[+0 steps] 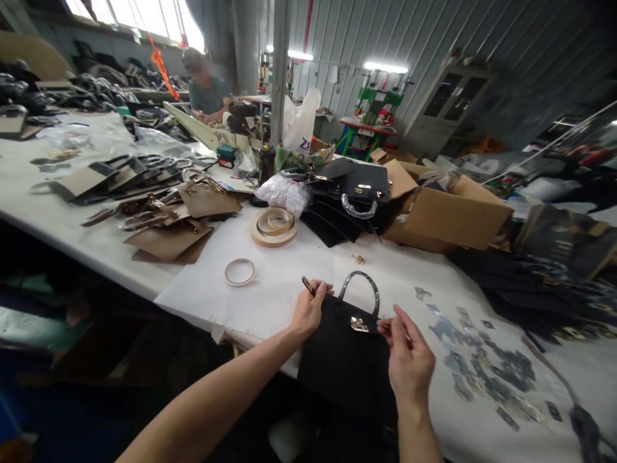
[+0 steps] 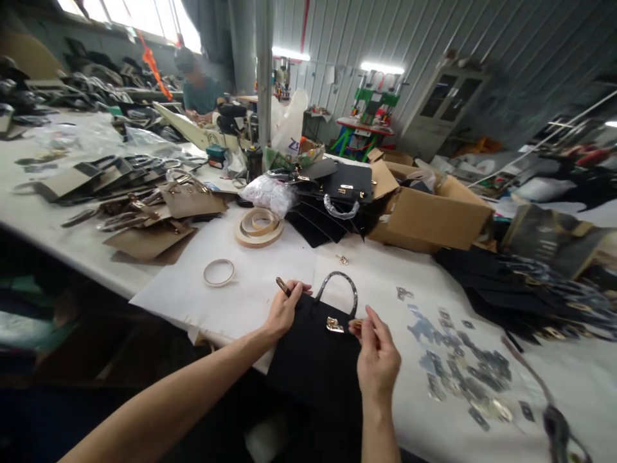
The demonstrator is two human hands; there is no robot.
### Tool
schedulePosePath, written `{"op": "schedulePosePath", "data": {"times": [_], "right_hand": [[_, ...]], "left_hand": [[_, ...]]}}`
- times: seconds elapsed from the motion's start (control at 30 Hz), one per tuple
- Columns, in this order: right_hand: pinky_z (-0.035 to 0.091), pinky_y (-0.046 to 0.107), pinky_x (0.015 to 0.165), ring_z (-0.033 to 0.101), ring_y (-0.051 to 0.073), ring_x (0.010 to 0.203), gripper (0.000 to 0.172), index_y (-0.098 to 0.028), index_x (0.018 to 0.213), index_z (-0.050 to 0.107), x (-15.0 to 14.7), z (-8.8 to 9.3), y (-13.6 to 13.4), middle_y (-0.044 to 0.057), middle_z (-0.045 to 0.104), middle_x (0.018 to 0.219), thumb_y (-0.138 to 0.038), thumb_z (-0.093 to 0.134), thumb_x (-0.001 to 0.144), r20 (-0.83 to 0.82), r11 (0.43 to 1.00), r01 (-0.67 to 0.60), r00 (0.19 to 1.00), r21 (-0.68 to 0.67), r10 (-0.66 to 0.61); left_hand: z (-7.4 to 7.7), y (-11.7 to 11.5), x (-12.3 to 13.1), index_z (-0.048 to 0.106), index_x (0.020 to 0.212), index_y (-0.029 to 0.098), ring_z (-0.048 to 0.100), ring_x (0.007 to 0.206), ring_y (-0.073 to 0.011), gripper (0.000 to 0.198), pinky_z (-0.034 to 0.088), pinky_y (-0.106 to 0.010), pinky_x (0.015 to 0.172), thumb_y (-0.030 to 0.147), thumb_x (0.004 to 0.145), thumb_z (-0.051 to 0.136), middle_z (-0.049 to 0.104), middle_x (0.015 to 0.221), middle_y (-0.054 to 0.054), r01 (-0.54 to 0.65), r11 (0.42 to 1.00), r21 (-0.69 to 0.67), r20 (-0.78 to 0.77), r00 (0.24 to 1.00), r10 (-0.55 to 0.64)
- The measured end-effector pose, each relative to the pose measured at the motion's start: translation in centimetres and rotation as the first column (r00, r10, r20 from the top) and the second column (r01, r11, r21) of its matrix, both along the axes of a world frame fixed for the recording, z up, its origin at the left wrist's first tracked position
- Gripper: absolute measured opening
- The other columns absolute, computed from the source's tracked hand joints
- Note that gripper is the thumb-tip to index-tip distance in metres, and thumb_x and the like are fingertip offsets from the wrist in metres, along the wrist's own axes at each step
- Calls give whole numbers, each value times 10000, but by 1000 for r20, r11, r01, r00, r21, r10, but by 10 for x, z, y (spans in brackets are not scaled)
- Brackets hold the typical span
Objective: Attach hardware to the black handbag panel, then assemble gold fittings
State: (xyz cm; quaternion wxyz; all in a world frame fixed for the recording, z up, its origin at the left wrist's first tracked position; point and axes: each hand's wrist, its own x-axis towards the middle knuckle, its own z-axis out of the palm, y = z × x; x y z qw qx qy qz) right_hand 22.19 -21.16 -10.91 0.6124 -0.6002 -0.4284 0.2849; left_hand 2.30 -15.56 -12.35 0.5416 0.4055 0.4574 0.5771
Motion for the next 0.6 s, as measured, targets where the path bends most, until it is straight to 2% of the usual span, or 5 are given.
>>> {"op": "schedulePosePath", "data": {"times": [0.07, 0.13, 0.27, 0.4, 0.6], "right_hand": [[634, 346, 752, 727, 186, 769, 505, -210, 1280, 664, -22, 8, -6, 43, 736, 931, -515, 721, 881, 36, 987, -143, 989, -67, 145], [630, 326, 695, 724, 191, 737, 431, -208, 1176, 696, -39, 7, -5, 45, 734, 909, -515, 727, 875, 106, 971, -214, 969, -106, 225], [616, 325, 710, 706, 197, 768, 339, -211, 1063, 762, -55, -10, 1, 83, 743, 977, -500, 624, 953, 324, 979, -199, 924, -48, 204], [605, 331, 785, 705, 203, 859, 334, -211, 1130, 767, -57, -21, 2, 93, 738, 1044, -444, 570, 997, 400, 986, -165, 907, 39, 136], [617, 348, 857, 723, 209, 936, 370, -226, 1263, 706, -53, -21, -5, 102, 725, 1143, -438, 582, 986, 312, 967, -252, 917, -27, 248]], "left_hand": [[-3, -1, 12, 702, 994, 190, 701, 1104, -287, 349, 480, -432, 1046, 525, 940, 620, 765, 1089, -115, -3, 999, -47, 215, 977, 13], [-6, -3, 20, 701, 1062, 179, 672, 1186, -307, 361, 449, -476, 1103, 511, 923, 661, 757, 1157, -132, 39, 995, -87, 376, 927, -4], [-8, -3, 20, 689, 1028, 184, 646, 1254, -305, 297, 414, -505, 1164, 452, 904, 719, 732, 1254, -121, 188, 977, -102, 615, 784, -87], [-9, 2, 13, 688, 1028, 185, 620, 1302, -279, 235, 387, -469, 1205, 395, 925, 704, 722, 1287, -106, 274, 956, -103, 680, 721, -133], [-10, 3, 14, 699, 1025, 178, 616, 1305, -288, 207, 392, -482, 1205, 364, 936, 684, 718, 1301, -107, 279, 954, -110, 693, 710, -128]]}}
